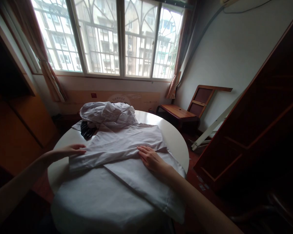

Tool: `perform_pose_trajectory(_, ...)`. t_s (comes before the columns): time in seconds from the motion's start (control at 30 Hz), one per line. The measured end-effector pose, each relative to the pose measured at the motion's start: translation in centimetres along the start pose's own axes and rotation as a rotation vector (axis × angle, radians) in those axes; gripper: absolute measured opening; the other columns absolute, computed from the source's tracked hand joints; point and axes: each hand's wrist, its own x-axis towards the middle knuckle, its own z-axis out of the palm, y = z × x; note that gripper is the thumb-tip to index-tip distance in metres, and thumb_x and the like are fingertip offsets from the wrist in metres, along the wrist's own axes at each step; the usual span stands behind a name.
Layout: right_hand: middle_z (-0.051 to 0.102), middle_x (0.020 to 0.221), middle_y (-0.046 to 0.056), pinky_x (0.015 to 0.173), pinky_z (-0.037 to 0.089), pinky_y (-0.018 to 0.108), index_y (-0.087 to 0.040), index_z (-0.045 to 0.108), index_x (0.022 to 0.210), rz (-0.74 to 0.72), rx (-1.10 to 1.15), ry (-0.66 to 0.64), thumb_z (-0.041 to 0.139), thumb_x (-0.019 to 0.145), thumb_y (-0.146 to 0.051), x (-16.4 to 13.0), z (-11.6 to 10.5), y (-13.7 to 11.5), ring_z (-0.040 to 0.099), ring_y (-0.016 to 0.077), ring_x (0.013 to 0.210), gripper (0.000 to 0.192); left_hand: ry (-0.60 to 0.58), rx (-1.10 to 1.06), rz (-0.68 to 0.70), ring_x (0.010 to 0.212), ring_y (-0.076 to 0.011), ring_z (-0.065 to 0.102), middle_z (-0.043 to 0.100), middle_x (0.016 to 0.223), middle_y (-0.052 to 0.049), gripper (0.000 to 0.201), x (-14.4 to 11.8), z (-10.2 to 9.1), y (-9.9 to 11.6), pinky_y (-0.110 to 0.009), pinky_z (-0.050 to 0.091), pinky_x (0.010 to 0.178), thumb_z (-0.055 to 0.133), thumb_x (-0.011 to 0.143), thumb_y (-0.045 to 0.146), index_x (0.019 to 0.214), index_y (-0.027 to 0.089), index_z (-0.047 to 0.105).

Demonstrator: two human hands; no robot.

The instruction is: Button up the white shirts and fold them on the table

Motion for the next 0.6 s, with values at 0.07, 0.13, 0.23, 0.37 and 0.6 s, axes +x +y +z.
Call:
perform_pose_trajectory(0.07,0.052,0.128,0.011,0.1,0.04,0.044,-0.019,0.05,0.125,-0.046,0.007,-0.038,0.043,0.086,-0.014,0.6,0.1,-0.8,0.043,0.0217,0.123,0.04,0.006,-0.102,0.009,0.089,-0.0247,0.062,0.068,0.094,-0.005,0.054,0.0,0.5,0.0,-0.028,0.051,0.071,0.069,0.056,0.054,0.095,0.019,0.066)
perform_pose_trajectory(0.13,0.052,0.128,0.01,0.097,0.041,0.043,-0.02,0.05,0.125,-0.083,0.012,-0.082,0.047,0.085,-0.018,1.1,0.1,-1.4,0.044,0.0223,0.121,0.04,0.012,-0.214,0.025,0.092,-0.0236,0.061,0.067,0.102,-0.006,0.055,-0.2,0.9,0.3,-0.028,0.051,0.073,0.069,0.058,0.054,0.1,0.02,0.064)
perform_pose_trajectory(0.23,0.054,0.124,0.011,0.095,0.042,0.042,-0.018,0.049,0.126,-0.09,0.02,-0.079,0.052,0.084,-0.024,1.3,-0.4,-1.7,0.048,0.0233,0.116,0.043,0.031,-0.336,0.011,0.091,-0.0229,0.062,0.066,0.106,-0.007,0.057,-0.8,1.2,0.6,-0.028,0.051,0.071,0.07,0.057,0.054,0.104,0.021,0.063)
perform_pose_trajectory(0.37,0.063,0.108,0.009,0.091,0.044,0.041,-0.02,0.06,0.111,-0.06,0.086,0.048,0.051,0.083,-0.021,0.7,-1.5,-1.4,0.056,0.0216,0.104,0.03,0.099,-0.295,-0.07,0.09,-0.023,0.061,0.067,0.1,-0.006,0.056,-1.6,1.2,0.3,-0.028,0.051,0.072,0.072,0.053,0.053,0.099,0.022,0.065)
perform_pose_trajectory(0.6,0.065,0.084,0.005,0.073,0.048,0.03,-0.018,0.062,0.089,-0.012,0.141,-0.065,0.053,0.082,-0.021,0.6,-1.4,-3.0,0.059,0.016,0.078,0.011,-0.089,0.047,0.043,0.075,-0.0203,0.057,0.065,0.078,-0.003,0.046,-1.3,2.3,-0.1,-0.026,0.046,0.068,0.058,0.063,0.061,0.079,0.018,0.068)
